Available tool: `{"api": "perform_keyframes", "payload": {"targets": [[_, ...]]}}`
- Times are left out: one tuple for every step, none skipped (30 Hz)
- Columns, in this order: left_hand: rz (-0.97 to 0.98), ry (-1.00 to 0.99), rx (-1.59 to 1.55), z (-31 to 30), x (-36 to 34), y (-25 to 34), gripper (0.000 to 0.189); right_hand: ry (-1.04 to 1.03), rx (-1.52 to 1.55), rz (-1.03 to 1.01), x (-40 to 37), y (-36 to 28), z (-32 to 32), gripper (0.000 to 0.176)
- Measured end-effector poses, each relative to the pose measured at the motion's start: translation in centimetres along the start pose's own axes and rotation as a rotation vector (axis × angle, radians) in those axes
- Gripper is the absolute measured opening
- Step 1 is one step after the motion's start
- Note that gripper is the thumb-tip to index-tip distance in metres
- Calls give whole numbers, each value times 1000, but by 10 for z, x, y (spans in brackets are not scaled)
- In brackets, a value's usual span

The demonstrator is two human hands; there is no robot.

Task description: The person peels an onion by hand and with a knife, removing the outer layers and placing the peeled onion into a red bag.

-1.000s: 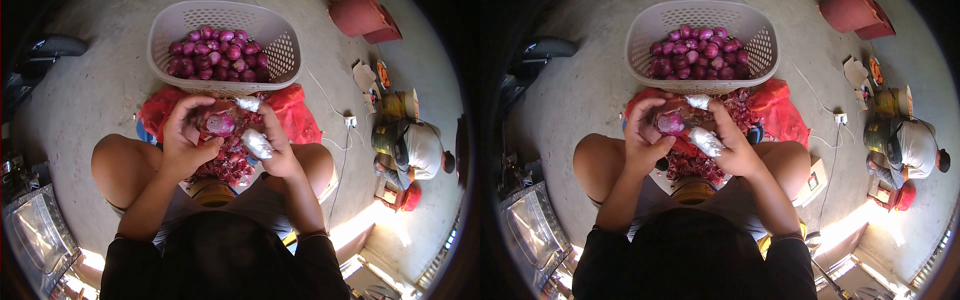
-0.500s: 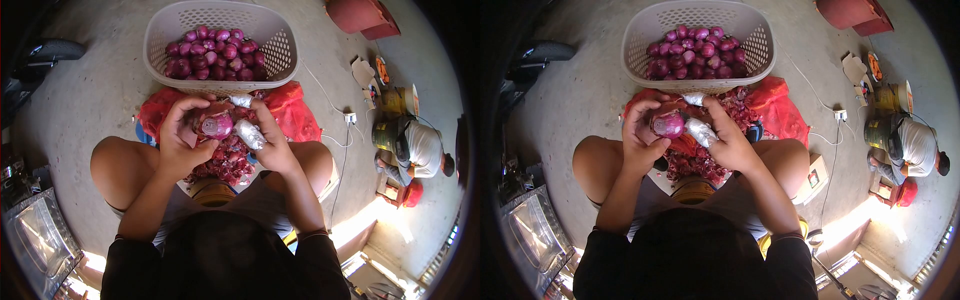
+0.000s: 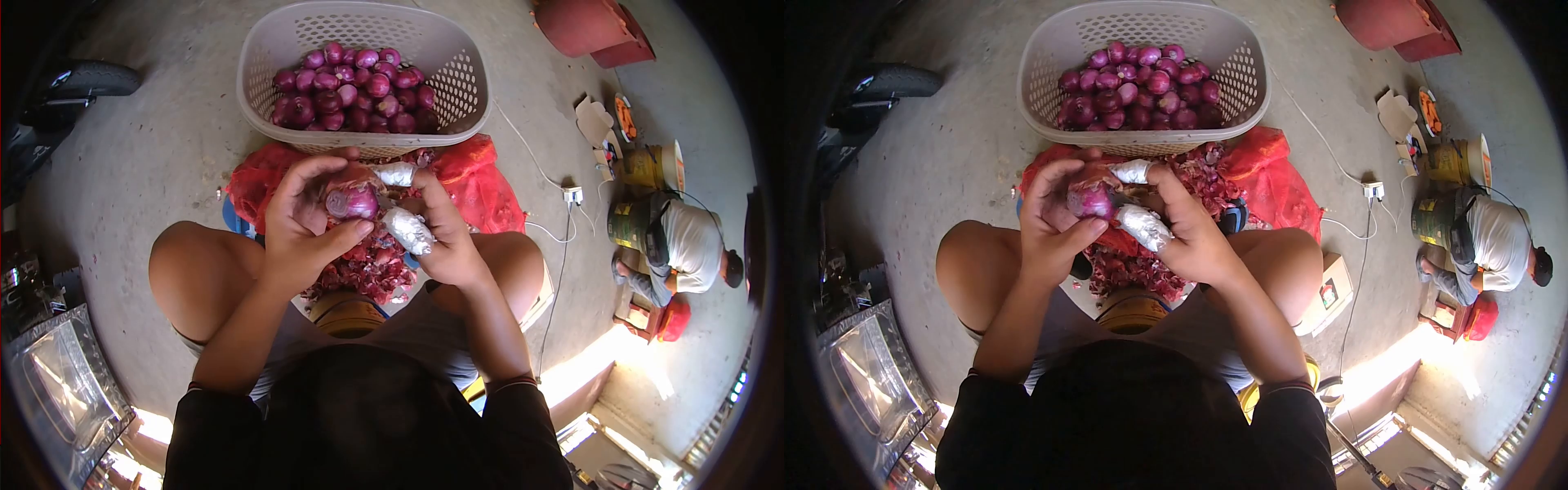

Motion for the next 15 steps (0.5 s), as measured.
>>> {"api": "perform_keyframes", "payload": {"targets": [[7,-2,14,-1,-1,0,60,-2,9,-2,0,1,0,42],[13,-3,28,-1,-1,-1,60,5,-2,-26,0,4,0,40],[14,-5,25,0,-1,0,60,12,-13,-50,0,7,-1,39],[15,-7,21,2,-2,1,60,13,-8,-58,0,8,-1,38],[18,-10,17,3,-1,1,60,15,-4,-67,0,8,-2,37],[17,-11,15,3,-1,1,61,15,0,-77,1,8,-3,36],[15,-12,13,3,-1,0,61,35,-5,-95,1,7,-3,36],[14,-12,12,3,-1,0,61,55,-9,-113,1,7,-2,35],[10,-4,-2,3,-1,1,62,73,-13,-132,1,6,-2,35],[7,3,-15,3,-1,2,62,76,-17,-119,1,9,-3,35],[3,12,-29,3,-1,3,62,80,-21,-104,1,12,-5,35],[5,21,-35,4,-1,3,62,84,-25,-89,0,14,-6,36],[8,30,-41,4,-1,3,62,88,-25,-68,0,13,-7,35],[11,38,-48,4,-1,3,62,92,-25,-48,0,11,-7,35],[20,35,-46,4,-1,3,62,96,-24,-29,0,11,-7,35]]}}
Point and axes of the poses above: each hand's wrist, its own x-axis towards the middle knuckle, its own z-axis out of the palm, y = z × x, the point moved 2 cm from there along x, towards the middle knuckle, and after that the axes turned 10 degrees about -x, right-handed, at the moved point
